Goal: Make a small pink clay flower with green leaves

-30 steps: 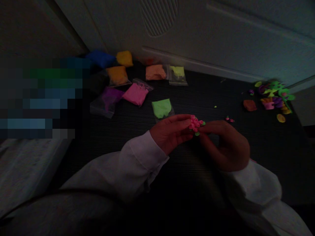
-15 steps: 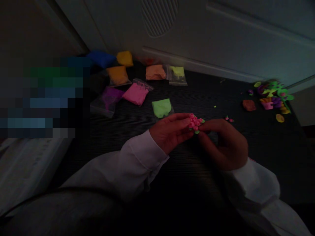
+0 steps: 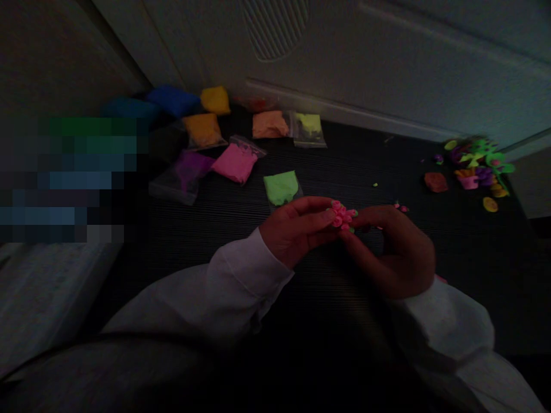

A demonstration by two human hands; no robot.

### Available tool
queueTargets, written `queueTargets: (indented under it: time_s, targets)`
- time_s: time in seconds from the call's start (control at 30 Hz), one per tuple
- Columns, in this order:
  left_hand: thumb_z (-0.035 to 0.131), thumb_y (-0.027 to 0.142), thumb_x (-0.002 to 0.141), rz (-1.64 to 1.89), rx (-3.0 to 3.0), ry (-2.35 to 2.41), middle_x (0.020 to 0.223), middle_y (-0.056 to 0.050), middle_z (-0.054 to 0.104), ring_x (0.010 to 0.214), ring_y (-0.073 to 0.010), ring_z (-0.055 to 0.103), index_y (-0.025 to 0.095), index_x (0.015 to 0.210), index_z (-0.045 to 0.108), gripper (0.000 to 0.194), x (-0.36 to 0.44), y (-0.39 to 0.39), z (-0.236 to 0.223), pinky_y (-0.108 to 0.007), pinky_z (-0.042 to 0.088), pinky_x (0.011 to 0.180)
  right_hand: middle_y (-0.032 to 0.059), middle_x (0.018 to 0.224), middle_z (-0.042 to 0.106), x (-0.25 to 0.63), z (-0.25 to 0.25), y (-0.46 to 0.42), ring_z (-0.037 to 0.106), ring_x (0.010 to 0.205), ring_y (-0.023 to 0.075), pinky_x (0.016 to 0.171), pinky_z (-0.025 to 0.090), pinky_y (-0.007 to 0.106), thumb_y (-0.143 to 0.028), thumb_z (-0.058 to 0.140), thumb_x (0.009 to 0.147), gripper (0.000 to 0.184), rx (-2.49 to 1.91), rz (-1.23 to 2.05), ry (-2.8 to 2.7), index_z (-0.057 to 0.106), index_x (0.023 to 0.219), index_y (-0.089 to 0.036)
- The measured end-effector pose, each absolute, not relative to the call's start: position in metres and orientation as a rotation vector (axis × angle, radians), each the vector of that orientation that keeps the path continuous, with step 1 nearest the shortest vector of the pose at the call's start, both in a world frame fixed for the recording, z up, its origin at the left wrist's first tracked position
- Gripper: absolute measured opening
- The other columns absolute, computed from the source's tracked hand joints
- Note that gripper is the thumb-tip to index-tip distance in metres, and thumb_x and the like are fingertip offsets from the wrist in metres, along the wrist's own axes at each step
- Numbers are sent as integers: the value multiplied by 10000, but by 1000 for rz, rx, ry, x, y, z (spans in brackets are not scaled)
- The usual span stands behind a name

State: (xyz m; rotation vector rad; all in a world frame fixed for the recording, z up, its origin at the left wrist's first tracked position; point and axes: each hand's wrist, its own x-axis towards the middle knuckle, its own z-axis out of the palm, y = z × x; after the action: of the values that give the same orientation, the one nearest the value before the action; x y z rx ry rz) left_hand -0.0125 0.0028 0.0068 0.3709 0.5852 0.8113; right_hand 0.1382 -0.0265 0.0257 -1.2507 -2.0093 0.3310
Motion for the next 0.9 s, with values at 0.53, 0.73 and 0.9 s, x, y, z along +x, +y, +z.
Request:
queueTargets:
  time_s: [0.53, 0.73, 0.9]
  targets:
    - [529, 96, 662, 753, 312, 601, 735, -20, 624, 705, -107, 580, 136, 765, 583, 123, -15, 4, 8, -240, 444, 690, 22, 748, 587, 140, 28, -28, 540, 693, 141, 630, 447, 292, -170, 582, 656, 179, -1250, 261, -1999, 547, 829, -198]
    - [529, 94, 663, 760, 314, 587, 731, -15, 626, 702, -108, 583, 140, 766, 582, 124, -15, 4, 8, -256, 443, 714, 25, 750, 586, 139, 28, -29, 545, 703, 141, 640, 448, 288, -154, 589, 645, 184, -1213, 301, -1982, 549, 821, -190]
    - [526, 98, 672, 792, 304, 561, 742, -16, 634, 697, -104, 586, 135, 765, 579, 113, -14, 4, 8, -256, 445, 726, 30, 769, 596, 139, 30, -29, 551, 712, 141, 642, 451, 285, -157, 569, 664, 172, -1189, 312, -2061, 548, 832, -191]
